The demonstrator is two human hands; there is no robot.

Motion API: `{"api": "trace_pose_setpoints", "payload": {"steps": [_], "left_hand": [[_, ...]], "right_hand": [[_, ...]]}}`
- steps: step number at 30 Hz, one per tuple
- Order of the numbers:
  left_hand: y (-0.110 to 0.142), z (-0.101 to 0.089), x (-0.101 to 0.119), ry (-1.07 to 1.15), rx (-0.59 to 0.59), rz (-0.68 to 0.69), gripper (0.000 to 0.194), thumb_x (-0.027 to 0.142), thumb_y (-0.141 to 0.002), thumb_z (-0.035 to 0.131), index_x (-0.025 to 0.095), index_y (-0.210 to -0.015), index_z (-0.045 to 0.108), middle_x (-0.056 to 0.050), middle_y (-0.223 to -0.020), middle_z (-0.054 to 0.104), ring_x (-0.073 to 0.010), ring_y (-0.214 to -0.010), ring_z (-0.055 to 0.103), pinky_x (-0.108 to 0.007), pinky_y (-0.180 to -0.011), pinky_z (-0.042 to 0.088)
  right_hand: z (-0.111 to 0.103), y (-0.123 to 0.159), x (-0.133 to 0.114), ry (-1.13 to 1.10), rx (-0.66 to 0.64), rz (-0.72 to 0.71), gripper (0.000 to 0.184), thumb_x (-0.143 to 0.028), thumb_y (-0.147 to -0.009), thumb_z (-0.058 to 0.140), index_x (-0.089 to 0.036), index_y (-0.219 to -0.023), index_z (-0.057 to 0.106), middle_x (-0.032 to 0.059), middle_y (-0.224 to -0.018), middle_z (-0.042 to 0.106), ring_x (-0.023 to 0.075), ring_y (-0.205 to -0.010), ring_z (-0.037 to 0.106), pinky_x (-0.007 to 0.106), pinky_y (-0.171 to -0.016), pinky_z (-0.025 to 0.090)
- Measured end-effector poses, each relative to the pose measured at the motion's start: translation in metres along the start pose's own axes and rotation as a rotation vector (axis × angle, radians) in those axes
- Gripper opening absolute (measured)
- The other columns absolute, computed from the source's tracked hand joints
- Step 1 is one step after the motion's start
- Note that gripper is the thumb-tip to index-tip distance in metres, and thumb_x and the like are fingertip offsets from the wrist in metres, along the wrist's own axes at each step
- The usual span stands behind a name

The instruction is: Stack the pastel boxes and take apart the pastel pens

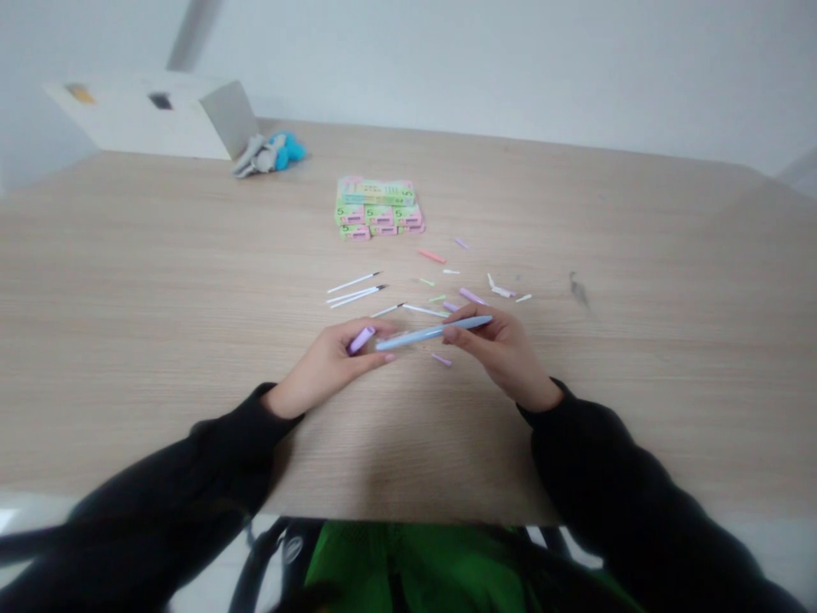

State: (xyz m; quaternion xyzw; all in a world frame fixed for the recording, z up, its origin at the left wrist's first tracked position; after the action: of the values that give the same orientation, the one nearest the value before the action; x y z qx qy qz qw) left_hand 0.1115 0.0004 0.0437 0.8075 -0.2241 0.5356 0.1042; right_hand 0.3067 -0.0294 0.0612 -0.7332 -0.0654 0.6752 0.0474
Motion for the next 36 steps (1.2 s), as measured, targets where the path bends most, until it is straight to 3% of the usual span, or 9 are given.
{"api": "trace_pose_setpoints", "payload": {"steps": [7, 10, 14, 17, 21, 23, 28, 33, 36], "left_hand": [[0.004, 0.007, 0.003, 0.041, -0.071, 0.014, 0.022, 0.038, -0.083, 0.071, 0.016, -0.082, 0.071, 0.0, -0.073, 0.066, -0.0131, -0.067, 0.054, -0.023, -0.064, 0.041], [0.005, 0.02, -0.004, 0.158, -0.233, -0.064, 0.038, 0.046, -0.09, 0.061, 0.014, -0.071, 0.068, -0.001, -0.06, 0.063, -0.0084, -0.05, 0.045, -0.021, -0.051, 0.034], [0.014, 0.04, -0.015, 0.445, -0.449, -0.242, 0.045, 0.052, -0.094, 0.053, 0.014, -0.075, 0.065, -0.002, -0.05, 0.063, -0.0046, -0.033, 0.027, -0.021, -0.037, 0.016], [0.015, 0.038, -0.016, 0.565, -0.434, -0.316, 0.041, 0.05, -0.095, 0.054, 0.014, -0.077, 0.064, 0.003, -0.039, 0.053, -0.0039, -0.029, 0.021, -0.021, -0.035, 0.011], [0.014, 0.03, -0.013, 0.546, -0.384, -0.32, 0.039, 0.047, -0.096, 0.054, 0.014, -0.079, 0.065, 0.007, -0.034, 0.042, -0.0036, -0.029, 0.02, -0.02, -0.034, 0.012], [0.013, 0.029, -0.012, 0.509, -0.369, -0.297, 0.039, 0.047, -0.096, 0.054, 0.013, -0.079, 0.065, 0.007, -0.035, 0.041, -0.0036, -0.031, 0.022, -0.02, -0.036, 0.015], [0.013, 0.033, -0.014, 0.462, -0.372, -0.295, 0.04, 0.048, -0.096, 0.053, 0.013, -0.08, 0.064, 0.007, -0.036, 0.044, -0.0037, -0.031, 0.024, -0.02, -0.038, 0.018], [0.014, 0.032, -0.016, 0.465, -0.367, -0.322, 0.039, 0.048, -0.096, 0.051, 0.014, -0.078, 0.061, 0.004, -0.039, 0.051, -0.0039, -0.03, 0.026, -0.02, -0.036, 0.015], [0.013, 0.031, -0.017, 0.455, -0.357, -0.319, 0.038, 0.047, -0.096, 0.052, 0.014, -0.077, 0.06, 0.004, -0.039, 0.051, -0.0039, -0.031, 0.026, -0.019, -0.036, 0.016]], "right_hand": [[0.014, 0.005, 0.009, -0.018, -0.069, 0.015, 0.03, -0.045, -0.074, 0.082, -0.02, -0.083, 0.07, -0.0009, -0.069, 0.062, 0.0126, -0.064, 0.053, 0.027, -0.059, 0.041], [0.014, 0.006, 0.005, -0.013, -0.078, -0.013, 0.026, -0.042, -0.076, 0.081, -0.02, -0.084, 0.07, -0.0007, -0.071, 0.062, 0.0135, -0.068, 0.054, 0.028, -0.061, 0.042], [0.018, 0.007, 0.0, -0.044, -0.155, -0.036, 0.024, -0.04, -0.078, 0.079, -0.021, -0.084, 0.067, -0.0004, -0.076, 0.061, 0.0133, -0.071, 0.055, 0.028, -0.064, 0.044], [0.02, 0.007, -0.004, -0.08, -0.209, -0.055, 0.023, -0.039, -0.079, 0.078, -0.021, -0.087, 0.067, 0.0001, -0.08, 0.062, 0.0129, -0.073, 0.056, 0.028, -0.066, 0.045], [0.024, 0.007, -0.001, -0.138, -0.249, -0.029, 0.025, -0.04, -0.081, 0.077, -0.021, -0.094, 0.066, -0.0009, -0.079, 0.061, 0.0111, -0.07, 0.056, 0.027, -0.065, 0.047], [0.025, 0.007, 0.006, -0.182, -0.242, 0.038, 0.032, -0.047, -0.081, 0.076, -0.021, -0.096, 0.063, -0.0019, -0.076, 0.061, 0.011, -0.065, 0.057, 0.027, -0.061, 0.048], [0.02, 0.005, 0.021, -0.095, -0.177, 0.153, 0.039, -0.054, -0.082, 0.071, -0.019, -0.072, 0.058, -0.0021, -0.062, 0.06, 0.0101, -0.055, 0.054, 0.026, -0.055, 0.045], [0.012, 0.002, 0.012, -0.089, -0.12, 0.068, 0.036, -0.047, -0.07, 0.084, -0.02, -0.085, 0.065, -0.0033, -0.067, 0.06, 0.0099, -0.058, 0.053, 0.025, -0.054, 0.044], [0.011, 0.002, 0.016, -0.076, -0.12, 0.11, 0.035, -0.054, -0.08, 0.074, -0.02, -0.085, 0.063, -0.002, -0.066, 0.062, 0.0105, -0.056, 0.054, 0.026, -0.054, 0.045]]}}
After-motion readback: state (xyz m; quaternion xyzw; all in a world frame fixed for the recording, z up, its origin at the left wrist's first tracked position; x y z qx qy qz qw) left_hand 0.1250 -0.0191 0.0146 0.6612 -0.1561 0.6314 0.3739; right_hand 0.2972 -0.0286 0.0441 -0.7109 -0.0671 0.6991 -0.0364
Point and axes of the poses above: each hand's wrist, its own y-axis away from the middle knuckle, its own z-axis out of the palm, x = y × z, the point moved 9 cm from there along -y, towards the middle knuckle
